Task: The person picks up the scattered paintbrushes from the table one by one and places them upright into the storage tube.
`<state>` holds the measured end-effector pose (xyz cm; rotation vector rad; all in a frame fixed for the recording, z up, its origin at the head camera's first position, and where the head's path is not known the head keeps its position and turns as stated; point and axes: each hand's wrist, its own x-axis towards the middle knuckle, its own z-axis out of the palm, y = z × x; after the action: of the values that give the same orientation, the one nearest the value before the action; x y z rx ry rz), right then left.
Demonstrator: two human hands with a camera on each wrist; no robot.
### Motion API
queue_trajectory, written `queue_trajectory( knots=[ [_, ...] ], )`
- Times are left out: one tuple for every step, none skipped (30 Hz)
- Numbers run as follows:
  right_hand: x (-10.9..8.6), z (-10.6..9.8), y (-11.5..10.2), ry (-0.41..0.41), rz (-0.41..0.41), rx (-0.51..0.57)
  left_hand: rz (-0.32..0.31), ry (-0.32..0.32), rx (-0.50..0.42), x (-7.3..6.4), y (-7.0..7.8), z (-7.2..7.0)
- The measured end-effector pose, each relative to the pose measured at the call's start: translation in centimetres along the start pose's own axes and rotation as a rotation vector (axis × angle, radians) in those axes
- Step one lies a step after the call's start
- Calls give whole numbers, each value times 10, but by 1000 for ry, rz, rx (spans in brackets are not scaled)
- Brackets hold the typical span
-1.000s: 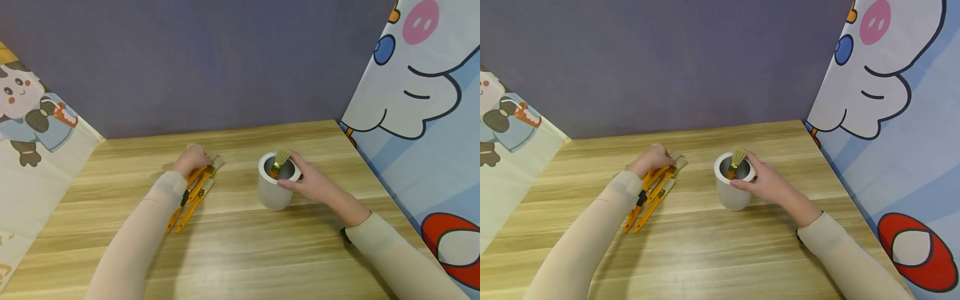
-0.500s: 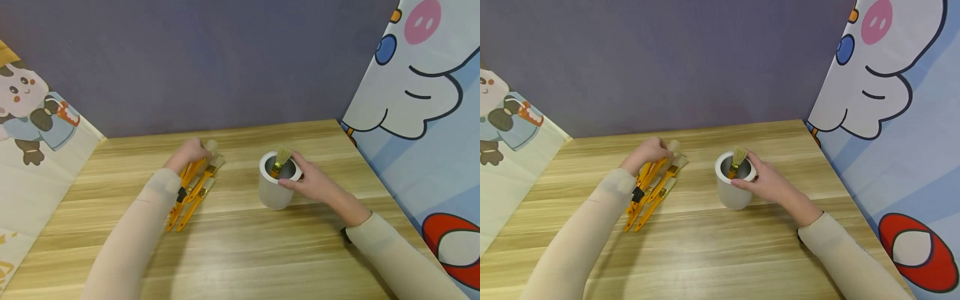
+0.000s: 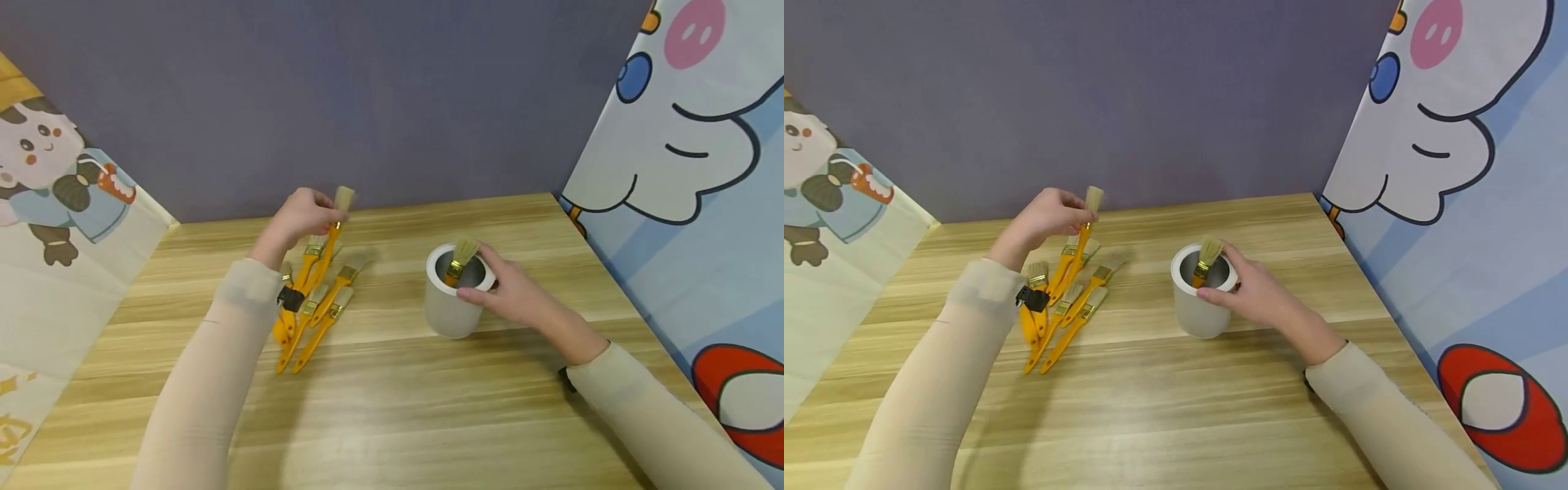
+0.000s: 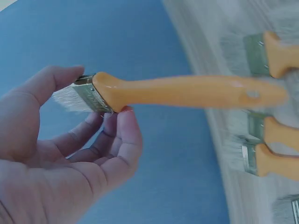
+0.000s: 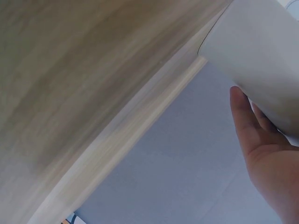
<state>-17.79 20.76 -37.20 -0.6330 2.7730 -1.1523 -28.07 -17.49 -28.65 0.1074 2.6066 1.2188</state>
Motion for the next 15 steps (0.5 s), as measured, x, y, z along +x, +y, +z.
queue_trajectory(
  knots=[
    [0,0,0,-2,1,1,13,-1,-15,-1,2,-1],
    [0,-1,0,-3,4,2,26,-1,-30,-2,5,-3],
    [0,-1,-1,-3,6,0,43,1,-44,-3,7,-4],
    [0,-2,-1,-3,7,-1,62,7,-53,-4,9,-5],
    [0,-2,-2,-2,10,-5,82,13,-59,-6,11,-5],
    [0,-2,-2,-1,13,-9,102,23,-64,-7,13,-6],
    [0,-2,-2,-1,15,-10,122,33,-63,-8,16,-6],
    [0,-3,-3,-1,15,-11,140,48,-58,-9,18,-5],
    [0,-2,-3,-1,15,-12,156,60,-57,-11,20,-5],
    [0,-2,-3,-3,17,-12,168,69,-56,-13,23,-4],
    [0,-2,-3,-4,17,-13,181,75,-56,-15,25,-3],
    [0,-2,-3,-5,19,-12,190,79,-57,-17,27,-2],
    [0,-2,-3,-6,21,-12,197,81,-58,-19,30,-1],
    [0,-1,-3,-8,20,-12,204,85,-62,-21,32,0],
    [0,-1,-4,-9,20,-11,211,87,-64,-23,34,1]
  ],
)
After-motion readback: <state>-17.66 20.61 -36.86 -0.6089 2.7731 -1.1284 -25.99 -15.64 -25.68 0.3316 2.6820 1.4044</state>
